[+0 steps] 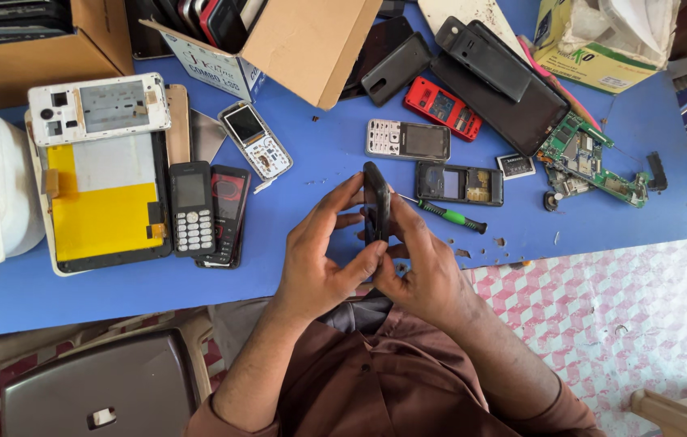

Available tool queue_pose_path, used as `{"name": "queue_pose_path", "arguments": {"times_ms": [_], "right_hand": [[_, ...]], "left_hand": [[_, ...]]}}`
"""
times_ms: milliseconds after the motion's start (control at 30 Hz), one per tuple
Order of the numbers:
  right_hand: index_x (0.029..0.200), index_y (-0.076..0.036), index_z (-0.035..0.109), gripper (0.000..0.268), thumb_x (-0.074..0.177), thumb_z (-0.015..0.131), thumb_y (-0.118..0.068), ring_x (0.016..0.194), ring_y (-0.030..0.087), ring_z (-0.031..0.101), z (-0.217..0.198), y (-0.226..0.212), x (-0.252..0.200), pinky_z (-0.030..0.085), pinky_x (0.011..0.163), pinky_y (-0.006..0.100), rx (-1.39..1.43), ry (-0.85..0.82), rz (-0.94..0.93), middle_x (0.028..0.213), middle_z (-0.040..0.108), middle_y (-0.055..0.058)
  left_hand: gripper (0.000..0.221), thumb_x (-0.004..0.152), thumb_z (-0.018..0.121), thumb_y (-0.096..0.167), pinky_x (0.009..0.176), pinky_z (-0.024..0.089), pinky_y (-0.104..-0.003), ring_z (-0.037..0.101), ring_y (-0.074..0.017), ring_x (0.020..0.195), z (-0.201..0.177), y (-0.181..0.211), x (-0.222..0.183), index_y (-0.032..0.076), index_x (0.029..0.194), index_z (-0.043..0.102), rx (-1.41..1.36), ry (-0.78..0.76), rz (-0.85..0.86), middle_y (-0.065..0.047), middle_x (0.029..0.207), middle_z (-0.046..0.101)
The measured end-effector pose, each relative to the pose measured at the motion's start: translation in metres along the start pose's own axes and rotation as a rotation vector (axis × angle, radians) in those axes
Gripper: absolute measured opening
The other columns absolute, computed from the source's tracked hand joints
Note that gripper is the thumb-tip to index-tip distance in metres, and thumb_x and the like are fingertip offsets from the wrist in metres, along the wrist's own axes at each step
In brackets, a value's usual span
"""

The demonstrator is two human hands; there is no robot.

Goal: The person disassembles a black feature phone using a screwdriver, removes the back cover and battery, and then reassembles it. The person also handles a silver feature phone, removing its back cover and battery before reassembling it.

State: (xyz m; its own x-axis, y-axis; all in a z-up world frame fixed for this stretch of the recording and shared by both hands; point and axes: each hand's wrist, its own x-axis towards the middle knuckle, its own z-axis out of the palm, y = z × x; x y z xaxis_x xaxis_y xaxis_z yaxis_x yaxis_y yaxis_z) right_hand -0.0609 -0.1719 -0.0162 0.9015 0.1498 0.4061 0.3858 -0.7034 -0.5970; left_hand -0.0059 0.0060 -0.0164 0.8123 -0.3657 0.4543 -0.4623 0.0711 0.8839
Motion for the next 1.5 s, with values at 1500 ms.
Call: {"name": "queue_pose_path", "arguments": {"times_ms": [1500], "right_hand": [[0.149,0.011,0.035,0.076,0.088,0.074,-0.013,0.114,0.039,0.069,-0.032,-0.014,0.03,0.062,0.085,0.04,-0.228,-0.15,-0.114,0.138,0.058,0.03]], "left_hand": [[0.074,0.083,0.063,-0.006,0.113,0.055,-0.037,0.063,-0.0309,0.134,0.007,0.026,0.03,-0.001,0.153,0.041,0.153,0.028,-0.044,-0.021,0.146,0.058]]}}
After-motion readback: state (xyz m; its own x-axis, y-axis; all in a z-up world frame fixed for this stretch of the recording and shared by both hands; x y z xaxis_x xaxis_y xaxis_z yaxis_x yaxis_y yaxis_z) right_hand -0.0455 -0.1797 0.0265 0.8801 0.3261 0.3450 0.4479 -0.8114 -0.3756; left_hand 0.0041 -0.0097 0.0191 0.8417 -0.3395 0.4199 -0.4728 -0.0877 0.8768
